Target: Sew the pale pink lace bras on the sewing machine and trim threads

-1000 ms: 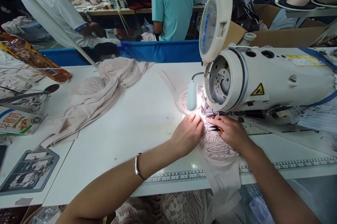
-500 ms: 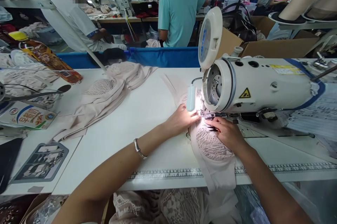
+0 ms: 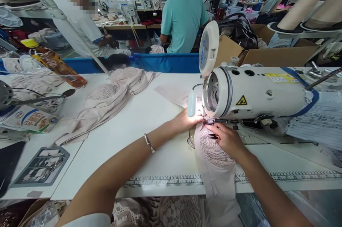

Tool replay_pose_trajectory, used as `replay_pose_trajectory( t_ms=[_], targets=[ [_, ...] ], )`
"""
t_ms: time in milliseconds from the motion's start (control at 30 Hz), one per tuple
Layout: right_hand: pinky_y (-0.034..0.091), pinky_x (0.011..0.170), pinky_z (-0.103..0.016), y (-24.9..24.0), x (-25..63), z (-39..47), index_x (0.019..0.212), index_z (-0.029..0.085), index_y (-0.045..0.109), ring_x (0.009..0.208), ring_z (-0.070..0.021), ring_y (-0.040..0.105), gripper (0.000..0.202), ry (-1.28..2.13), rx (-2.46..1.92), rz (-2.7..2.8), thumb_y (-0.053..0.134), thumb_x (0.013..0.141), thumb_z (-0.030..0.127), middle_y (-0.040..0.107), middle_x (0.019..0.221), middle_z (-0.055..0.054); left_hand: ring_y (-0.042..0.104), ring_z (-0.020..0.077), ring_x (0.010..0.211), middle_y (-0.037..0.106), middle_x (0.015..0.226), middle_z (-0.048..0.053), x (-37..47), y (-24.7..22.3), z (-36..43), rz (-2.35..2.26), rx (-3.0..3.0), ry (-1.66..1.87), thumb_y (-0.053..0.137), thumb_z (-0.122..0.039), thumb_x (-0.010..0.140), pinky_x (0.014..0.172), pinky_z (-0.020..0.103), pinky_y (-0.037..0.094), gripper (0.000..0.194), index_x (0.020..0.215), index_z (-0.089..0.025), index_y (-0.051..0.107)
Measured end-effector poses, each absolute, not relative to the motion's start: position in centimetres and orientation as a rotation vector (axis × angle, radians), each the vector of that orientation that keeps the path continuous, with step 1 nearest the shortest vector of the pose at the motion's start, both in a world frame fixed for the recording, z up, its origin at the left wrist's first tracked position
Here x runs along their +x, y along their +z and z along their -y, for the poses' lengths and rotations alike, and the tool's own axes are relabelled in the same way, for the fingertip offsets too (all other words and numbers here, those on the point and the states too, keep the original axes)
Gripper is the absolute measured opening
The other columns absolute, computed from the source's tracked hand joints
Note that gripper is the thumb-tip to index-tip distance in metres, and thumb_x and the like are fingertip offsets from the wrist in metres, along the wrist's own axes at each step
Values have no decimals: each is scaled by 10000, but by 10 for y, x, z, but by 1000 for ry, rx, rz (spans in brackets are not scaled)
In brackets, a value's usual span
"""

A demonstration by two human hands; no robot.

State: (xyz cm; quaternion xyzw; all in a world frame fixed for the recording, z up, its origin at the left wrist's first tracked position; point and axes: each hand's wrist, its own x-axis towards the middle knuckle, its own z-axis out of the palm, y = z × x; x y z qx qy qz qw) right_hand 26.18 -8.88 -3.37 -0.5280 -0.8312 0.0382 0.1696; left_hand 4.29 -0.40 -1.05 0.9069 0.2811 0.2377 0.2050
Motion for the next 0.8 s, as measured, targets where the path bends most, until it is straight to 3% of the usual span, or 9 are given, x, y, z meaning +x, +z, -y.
replay_pose_trajectory(
  t_ms=[200, 367, 567, 800],
  targets=[
    [430, 546, -226, -36, 263, 88, 1218, 301, 698, 803, -158, 667, 530, 123, -1535, 2343, 483, 803, 51, 723, 1018, -17, 669, 163, 958, 735, 1026, 34, 43, -23, -1, -740, 2546, 641, 426, -265, 1046, 866, 289, 554, 278, 1015, -192, 693],
    [443, 573, -226, -36, 263, 88, 1197, 297, 710, 854, -169, 673, 552, 108, -1556, 2348, 472, 778, 27, 726, 1035, -22, 674, 167, 891, 737, 986, 33, 45, -34, -3, -802, 2603, 569, 381, -276, 1052, 796, 289, 569, 333, 1028, -193, 703],
    [402, 534, -229, -36, 263, 88, 1220, 285, 702, 785, -155, 645, 611, 73, -1557, 2381, 450, 744, -2, 709, 985, -19, 664, 195, 961, 722, 1021, 77, 39, -33, -1, -667, 2788, 571, 443, -201, 1022, 852, 331, 551, 256, 1053, -186, 697],
    [408, 546, -235, -34, 263, 86, 1195, 259, 708, 752, -152, 629, 640, 62, -1546, 2382, 431, 693, -26, 695, 935, -20, 646, 215, 864, 689, 1009, 143, 24, -38, 20, -664, 3071, 576, 356, -62, 993, 702, 352, 524, 329, 1047, -115, 676]
  ],
)
